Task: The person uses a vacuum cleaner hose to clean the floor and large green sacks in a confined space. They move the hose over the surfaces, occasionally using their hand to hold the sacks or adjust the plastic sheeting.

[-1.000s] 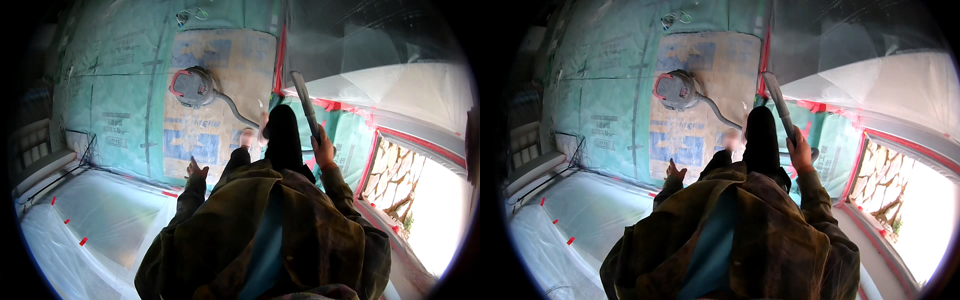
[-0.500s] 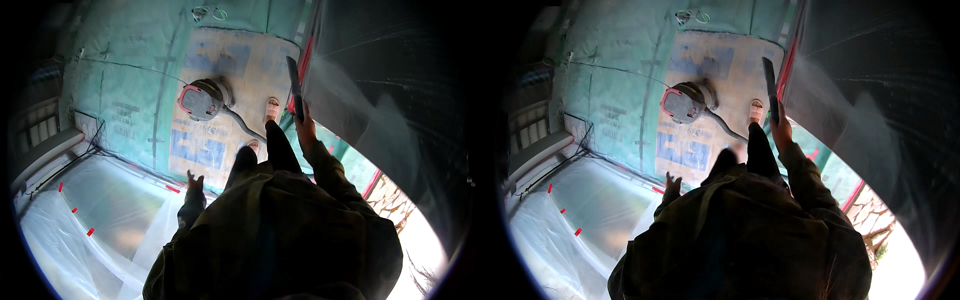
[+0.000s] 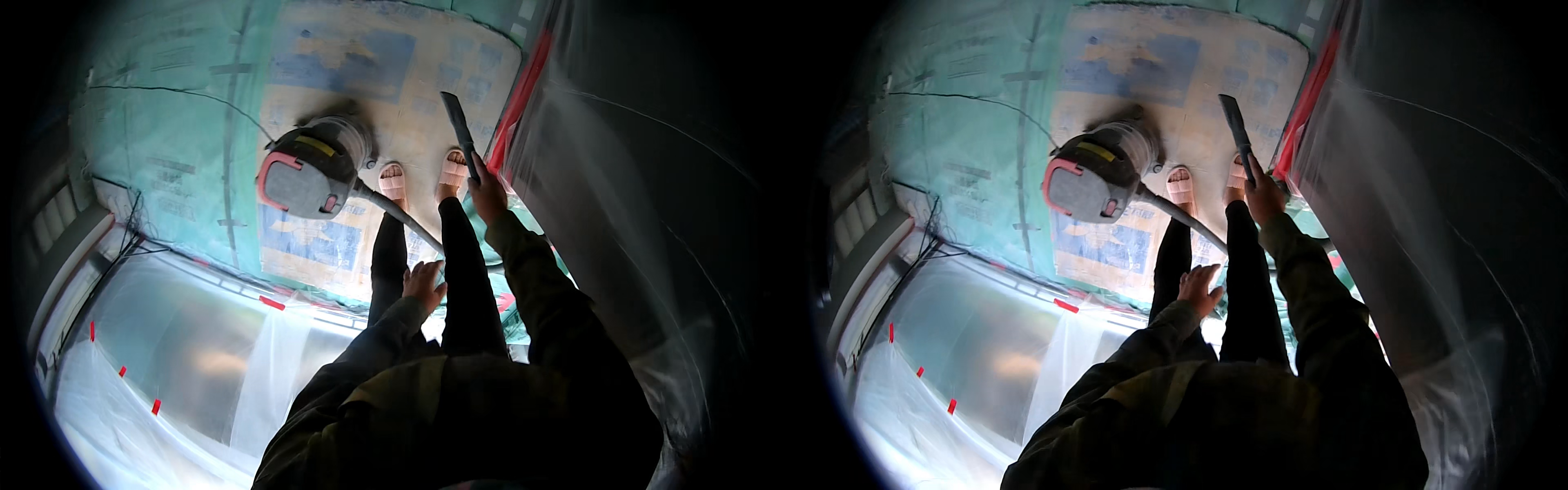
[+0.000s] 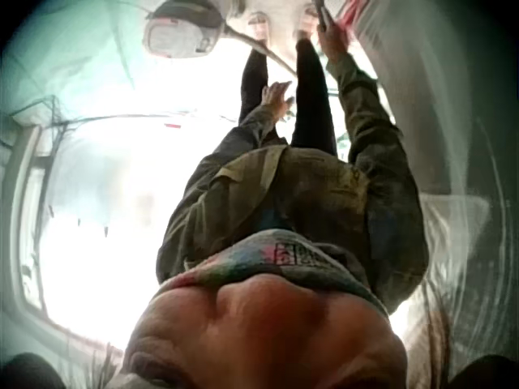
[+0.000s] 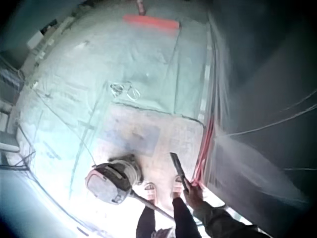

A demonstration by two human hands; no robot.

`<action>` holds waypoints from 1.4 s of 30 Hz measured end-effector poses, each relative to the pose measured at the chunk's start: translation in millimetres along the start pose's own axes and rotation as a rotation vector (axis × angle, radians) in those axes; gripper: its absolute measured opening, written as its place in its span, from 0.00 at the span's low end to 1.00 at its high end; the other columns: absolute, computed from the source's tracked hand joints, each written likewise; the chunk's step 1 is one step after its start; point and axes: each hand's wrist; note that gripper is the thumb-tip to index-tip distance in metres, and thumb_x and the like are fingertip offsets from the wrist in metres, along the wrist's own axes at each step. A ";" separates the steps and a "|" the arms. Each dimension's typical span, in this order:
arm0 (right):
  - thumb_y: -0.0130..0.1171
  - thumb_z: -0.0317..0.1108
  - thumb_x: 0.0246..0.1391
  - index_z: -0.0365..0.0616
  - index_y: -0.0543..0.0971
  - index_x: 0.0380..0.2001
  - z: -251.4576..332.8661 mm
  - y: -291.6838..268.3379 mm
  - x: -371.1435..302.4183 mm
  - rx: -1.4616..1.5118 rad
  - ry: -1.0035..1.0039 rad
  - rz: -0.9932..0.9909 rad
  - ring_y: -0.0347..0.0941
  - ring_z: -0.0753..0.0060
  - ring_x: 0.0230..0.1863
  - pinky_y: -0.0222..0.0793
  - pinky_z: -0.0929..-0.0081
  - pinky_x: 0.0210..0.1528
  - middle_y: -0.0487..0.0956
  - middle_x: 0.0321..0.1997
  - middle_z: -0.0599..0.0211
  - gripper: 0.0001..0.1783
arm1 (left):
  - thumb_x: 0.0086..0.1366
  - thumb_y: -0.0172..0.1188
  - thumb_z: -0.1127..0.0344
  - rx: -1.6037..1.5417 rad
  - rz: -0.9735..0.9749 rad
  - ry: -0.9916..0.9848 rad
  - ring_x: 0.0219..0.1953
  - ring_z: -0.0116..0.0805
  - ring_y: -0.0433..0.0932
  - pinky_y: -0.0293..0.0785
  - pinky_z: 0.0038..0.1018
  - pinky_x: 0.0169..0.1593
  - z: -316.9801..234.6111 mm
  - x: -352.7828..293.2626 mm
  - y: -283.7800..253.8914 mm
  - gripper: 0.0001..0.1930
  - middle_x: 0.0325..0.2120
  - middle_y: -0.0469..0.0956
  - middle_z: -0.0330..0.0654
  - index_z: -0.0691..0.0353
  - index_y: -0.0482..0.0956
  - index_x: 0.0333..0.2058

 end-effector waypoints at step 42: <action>0.56 0.36 0.57 0.60 0.58 0.72 -89.8 234.1 230.9 -0.092 0.177 -0.208 0.78 0.42 0.39 0.72 0.49 0.39 0.79 0.37 0.42 0.39 | 0.66 0.48 0.45 -0.033 0.104 0.206 0.70 0.66 0.52 0.40 0.67 0.68 31.3 244.4 80.1 0.38 0.68 0.58 0.55 0.59 0.56 0.70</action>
Point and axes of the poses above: each hand's wrist, its own x-axis towards the middle knuckle, its own y-axis out of the palm, z = x × y
